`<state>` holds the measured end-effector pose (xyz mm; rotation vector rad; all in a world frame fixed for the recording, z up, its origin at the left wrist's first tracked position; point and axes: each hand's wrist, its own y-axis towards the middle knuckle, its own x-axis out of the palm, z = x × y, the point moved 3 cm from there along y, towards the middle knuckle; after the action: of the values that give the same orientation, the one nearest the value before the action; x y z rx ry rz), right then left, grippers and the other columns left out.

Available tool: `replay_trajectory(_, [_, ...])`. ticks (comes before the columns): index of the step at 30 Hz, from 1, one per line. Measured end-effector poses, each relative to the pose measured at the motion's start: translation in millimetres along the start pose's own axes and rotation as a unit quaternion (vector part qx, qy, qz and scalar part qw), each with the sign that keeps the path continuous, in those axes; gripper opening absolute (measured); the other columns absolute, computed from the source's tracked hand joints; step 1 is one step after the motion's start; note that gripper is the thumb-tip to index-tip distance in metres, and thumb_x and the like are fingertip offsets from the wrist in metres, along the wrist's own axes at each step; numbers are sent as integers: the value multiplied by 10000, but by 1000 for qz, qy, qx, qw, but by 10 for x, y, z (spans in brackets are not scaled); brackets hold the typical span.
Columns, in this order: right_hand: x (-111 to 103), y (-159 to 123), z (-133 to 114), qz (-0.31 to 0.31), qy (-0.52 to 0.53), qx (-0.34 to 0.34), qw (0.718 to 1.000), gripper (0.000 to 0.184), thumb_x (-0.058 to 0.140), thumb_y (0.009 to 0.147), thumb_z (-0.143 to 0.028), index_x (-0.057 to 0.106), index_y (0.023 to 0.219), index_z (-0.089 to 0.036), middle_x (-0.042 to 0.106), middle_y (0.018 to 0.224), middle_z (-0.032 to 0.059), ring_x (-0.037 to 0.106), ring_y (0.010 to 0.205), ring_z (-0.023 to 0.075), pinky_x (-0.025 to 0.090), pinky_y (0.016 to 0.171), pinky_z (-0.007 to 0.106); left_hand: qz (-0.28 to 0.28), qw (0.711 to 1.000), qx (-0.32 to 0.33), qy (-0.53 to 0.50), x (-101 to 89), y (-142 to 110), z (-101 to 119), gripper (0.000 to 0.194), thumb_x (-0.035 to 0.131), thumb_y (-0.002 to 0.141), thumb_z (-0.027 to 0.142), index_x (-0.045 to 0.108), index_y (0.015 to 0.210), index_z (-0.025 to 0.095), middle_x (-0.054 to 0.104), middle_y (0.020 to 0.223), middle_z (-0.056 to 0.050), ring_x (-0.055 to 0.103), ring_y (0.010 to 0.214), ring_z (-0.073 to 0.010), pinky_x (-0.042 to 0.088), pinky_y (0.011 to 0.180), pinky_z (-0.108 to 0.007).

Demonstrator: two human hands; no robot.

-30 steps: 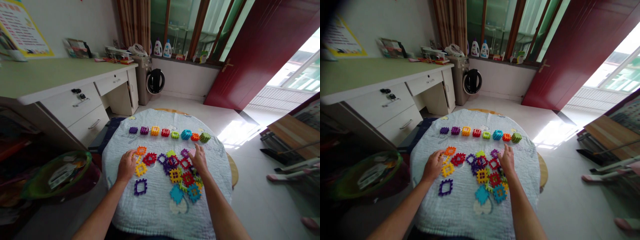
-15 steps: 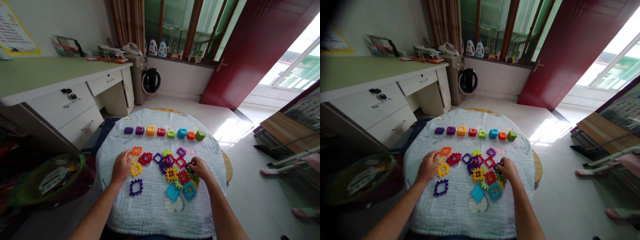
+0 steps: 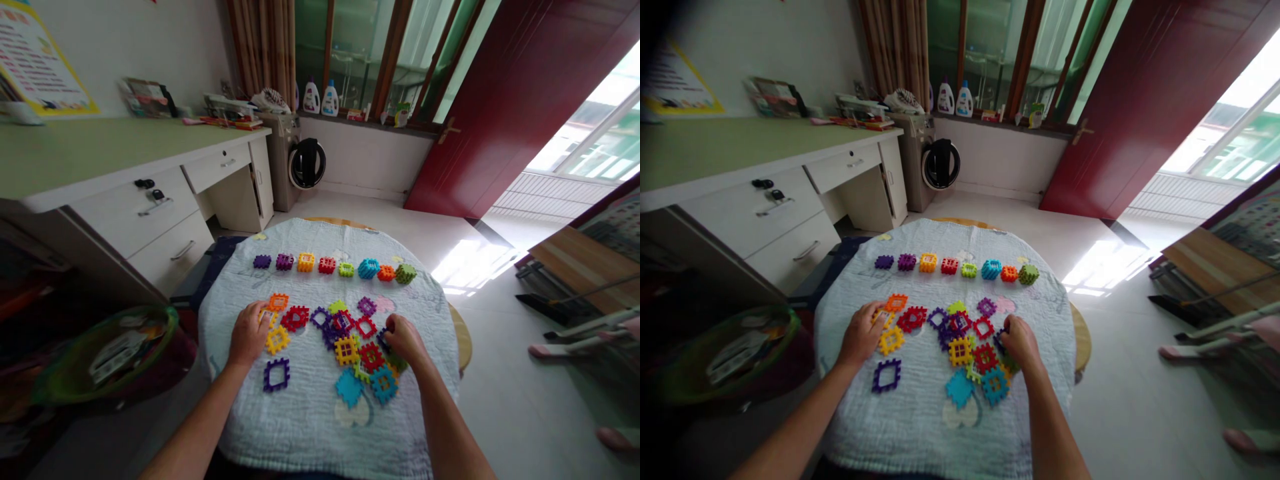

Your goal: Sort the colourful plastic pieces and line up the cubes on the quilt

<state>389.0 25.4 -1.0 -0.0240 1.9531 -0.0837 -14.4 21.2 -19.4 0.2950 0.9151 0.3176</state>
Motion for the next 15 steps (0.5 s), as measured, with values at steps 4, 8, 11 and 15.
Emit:
replay_trajectory(4, [-59, -6, -14, 13, 86, 6, 996, 103, 496, 664, -155, 507, 752, -207, 554, 651, -25, 500, 622, 136, 323, 592, 245, 3, 1000, 0, -6, 1, -11, -3, 304, 404, 863, 293, 595, 1057, 158, 646, 1103, -129, 581, 1072, -279, 452, 991, -458])
replay_trajectory(8, [-163, -24, -100, 53, 171, -23, 984, 192, 517, 687, -253, 544, 871, -207, 541, 645, -40, 500, 611, 146, 367, 611, 261, 18, 999, -9, -30, -22, -3, 12, 283, 439, 841, 288, 599, 1039, 164, 641, 1103, -123, 578, 1087, -275, 446, 1009, -459])
replay_trajectory(11, [-236, -35, -263, 88, 194, -45, 976, 194, 523, 712, -292, 571, 878, -204, 574, 686, -19, 513, 628, 152, 385, 626, 274, 34, 997, -17, -66, -72, 11, 13, 271, 485, 816, 294, 600, 1030, 174, 630, 1113, -109, 571, 1110, -260, 432, 1039, -448])
replay_trajectory(15, [-239, -27, -578, 98, 199, -94, 970, 101, 541, 735, -269, 577, 802, -203, 582, 715, -1, 496, 622, 144, 384, 622, 272, 16, 994, -23, -105, -139, -26, -22, 294, 524, 805, 316, 601, 1055, 183, 617, 1143, -95, 560, 1134, -245, 424, 1054, -439])
